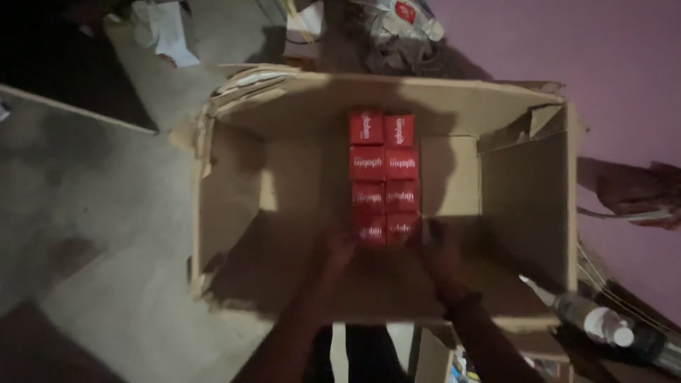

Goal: The person picks up medicine boxes from a table and packs them into a cardboard box by hand, then arranges medicine boxes on a shelf.

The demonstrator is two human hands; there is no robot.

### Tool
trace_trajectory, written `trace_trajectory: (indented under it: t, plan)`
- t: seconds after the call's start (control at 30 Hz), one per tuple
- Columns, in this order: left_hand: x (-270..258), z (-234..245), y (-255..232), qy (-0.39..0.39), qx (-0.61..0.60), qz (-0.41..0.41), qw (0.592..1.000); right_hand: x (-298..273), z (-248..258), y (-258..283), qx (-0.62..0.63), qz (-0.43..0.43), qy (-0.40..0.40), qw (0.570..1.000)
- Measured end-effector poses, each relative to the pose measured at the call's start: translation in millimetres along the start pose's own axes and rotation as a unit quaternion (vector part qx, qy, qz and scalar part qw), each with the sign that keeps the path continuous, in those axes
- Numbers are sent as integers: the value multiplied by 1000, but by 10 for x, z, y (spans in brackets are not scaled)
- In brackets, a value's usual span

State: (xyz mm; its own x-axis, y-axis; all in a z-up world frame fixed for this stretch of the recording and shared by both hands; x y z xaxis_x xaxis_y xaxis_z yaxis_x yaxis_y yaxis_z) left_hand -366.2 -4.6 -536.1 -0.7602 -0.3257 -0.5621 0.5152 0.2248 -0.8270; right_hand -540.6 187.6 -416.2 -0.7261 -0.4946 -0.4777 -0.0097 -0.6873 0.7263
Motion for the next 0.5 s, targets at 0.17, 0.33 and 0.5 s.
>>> trace_trajectory:
  t: [0.17, 0.33, 0.5]
  plan:
    - [-1207, 376, -1119, 3, -60, -112, 992, -698, 104, 1050, 133, 92, -28, 986]
    - [-2583, 1142, -1722, -157, -150, -42, 975, -1273, -400, 2249, 271, 234, 131, 925]
    - [-4038, 1634, -2057, -265, -236, -198, 914, -2157, -1003, 3378, 258, 325, 271, 869]
Point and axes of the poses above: each hand's wrist, its own x-axis towards the middle knuckle, its own z-axis out of the back of the hand, y = z × x, the point moved 6 cm from there along x, towards the middle knuckle, and after that the axes turned 15 degrees about y, right-handed, at the moved point
